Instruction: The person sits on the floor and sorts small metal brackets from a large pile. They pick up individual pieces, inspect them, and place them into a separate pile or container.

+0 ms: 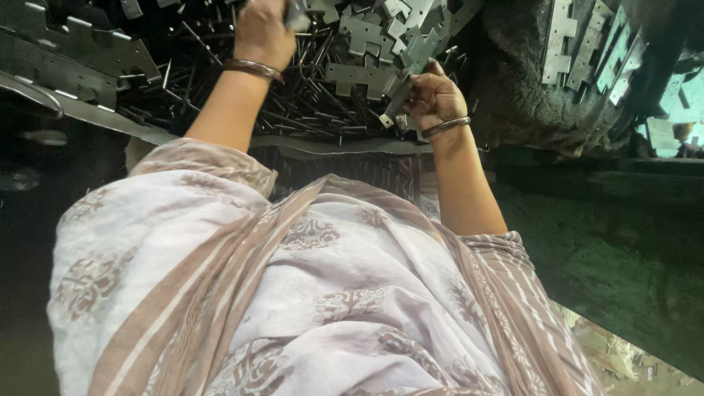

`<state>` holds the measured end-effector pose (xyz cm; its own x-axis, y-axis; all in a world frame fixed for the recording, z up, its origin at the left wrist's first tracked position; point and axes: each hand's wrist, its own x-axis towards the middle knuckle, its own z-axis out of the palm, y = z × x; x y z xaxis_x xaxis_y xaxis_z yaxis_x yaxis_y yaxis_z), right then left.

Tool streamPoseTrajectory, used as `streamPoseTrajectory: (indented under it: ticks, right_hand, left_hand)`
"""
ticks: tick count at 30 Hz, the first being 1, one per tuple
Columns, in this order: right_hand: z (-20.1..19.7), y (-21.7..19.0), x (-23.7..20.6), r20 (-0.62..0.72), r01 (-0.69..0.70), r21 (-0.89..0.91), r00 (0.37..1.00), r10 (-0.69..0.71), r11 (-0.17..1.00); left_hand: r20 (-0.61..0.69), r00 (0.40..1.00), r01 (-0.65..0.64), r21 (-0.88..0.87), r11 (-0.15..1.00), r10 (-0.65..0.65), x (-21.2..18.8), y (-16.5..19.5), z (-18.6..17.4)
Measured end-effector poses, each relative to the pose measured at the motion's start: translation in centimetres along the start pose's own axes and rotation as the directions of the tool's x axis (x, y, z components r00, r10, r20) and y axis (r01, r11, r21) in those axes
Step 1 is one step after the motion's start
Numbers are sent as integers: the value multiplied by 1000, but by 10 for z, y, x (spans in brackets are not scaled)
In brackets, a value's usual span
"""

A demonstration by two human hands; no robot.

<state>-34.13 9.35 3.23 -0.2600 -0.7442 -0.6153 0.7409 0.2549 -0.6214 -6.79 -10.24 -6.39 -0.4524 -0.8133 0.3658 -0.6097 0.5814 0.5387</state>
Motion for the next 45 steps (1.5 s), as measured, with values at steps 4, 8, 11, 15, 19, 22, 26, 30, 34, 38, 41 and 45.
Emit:
streamPoseTrajectory:
  ticks: [4,8,11,15,19,22,26,30,34,38,41,45]
  right_hand:
    - [12,1,-5,343,556,-386,827,-445,736]
    - [43,-25,-7,886,897,-267,85,-455,-352]
    - [69,-22,-4,961,858,-117,-29,-274,-500]
    - [82,25,-18,963,852,-250,267,-30,-460]
    - [75,61,-41,849,826,-517,528,-16,-225]
    - [66,48,-50,823,825,-556,531,-201,-99]
    - [50,8,-62,529,499,-263,790,-309,826]
    - [31,-9,-80,442,259,67,858,-262,964]
    - [15,-7,-91,367,234,165,887,-280,958]
    - [-12,-27,-88,252,429,147,855,-453,891]
    - [-44,-70,-67,174,753,-169,657,-733,635]
    - [-91,-150,-25,373,289,-911,280,-884,-293]
  left_hand:
    - [184,863,436,-743,508,-471,-3,-6,-38]
    - [529,711,90,-722,-686,-463,-19,17,-56]
    - [580,759,236,-667,-707,-294,-40,56,-44]
    - [629,772,338,-524,-782,-88,-55,92,-30]
    - [777,576,528,-591,-609,-255,-46,114,-30]
    - [797,563,763,-603,-234,-217,-34,133,-37]
    - [752,629,736,-657,163,196,7,120,-46]
    - [438,866,290,-47,956,-241,59,40,-40]
    - [340,935,5,263,965,-97,57,-11,-20]
    - [344,915,12,500,866,-211,62,-7,-18]
    - [417,875,-60,597,800,-245,69,8,-41]
    - [548,815,-52,395,917,-190,40,32,-77]
